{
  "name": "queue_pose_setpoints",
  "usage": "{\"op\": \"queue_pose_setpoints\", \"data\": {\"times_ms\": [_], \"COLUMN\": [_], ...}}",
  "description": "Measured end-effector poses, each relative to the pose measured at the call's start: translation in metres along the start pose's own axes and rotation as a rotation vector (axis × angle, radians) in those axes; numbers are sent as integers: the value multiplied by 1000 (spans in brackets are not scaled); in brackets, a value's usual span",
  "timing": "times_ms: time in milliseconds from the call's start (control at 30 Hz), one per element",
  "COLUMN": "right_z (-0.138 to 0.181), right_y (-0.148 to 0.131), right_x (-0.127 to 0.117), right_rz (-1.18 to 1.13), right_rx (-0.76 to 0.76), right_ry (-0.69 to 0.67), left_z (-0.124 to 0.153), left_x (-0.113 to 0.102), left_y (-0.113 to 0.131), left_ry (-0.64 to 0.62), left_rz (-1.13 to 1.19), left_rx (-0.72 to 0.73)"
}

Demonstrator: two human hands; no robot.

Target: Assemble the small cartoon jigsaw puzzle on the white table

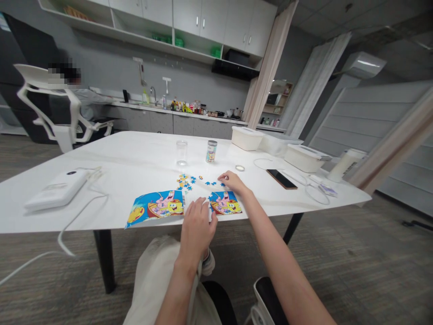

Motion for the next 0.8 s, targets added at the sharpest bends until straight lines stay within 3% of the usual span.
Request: {"op": "queue_pose_setpoints", "data": {"times_ms": [167,333,533,800], "right_z": [1,3,5,7], "right_y": [-14,-18,-28,-52], "right_x": [8,8,13,12], "right_rz": [-50,-101,-262,-204], "right_rx": [-151,-150,-204,-397], "right_ry": [-73,-60,-155,-86], "left_z": [4,5,5,6], "left_x": [7,6,6,6], "left_y": [8,7,7,7], "left_ry": [-105,-122,-116,-130], "left_rz": [63,79,88,106], "left_rx": [86,80,70,44]}}
Point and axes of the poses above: each hand's wrist, its own z-axis away from the middle knuckle, its own x-axis out of the palm, y = z × x, the point moved 7 cm from there along -z, towards the middle knuckle, and after that the axes turned 5 degrees about -x, right-handed, at the moved point
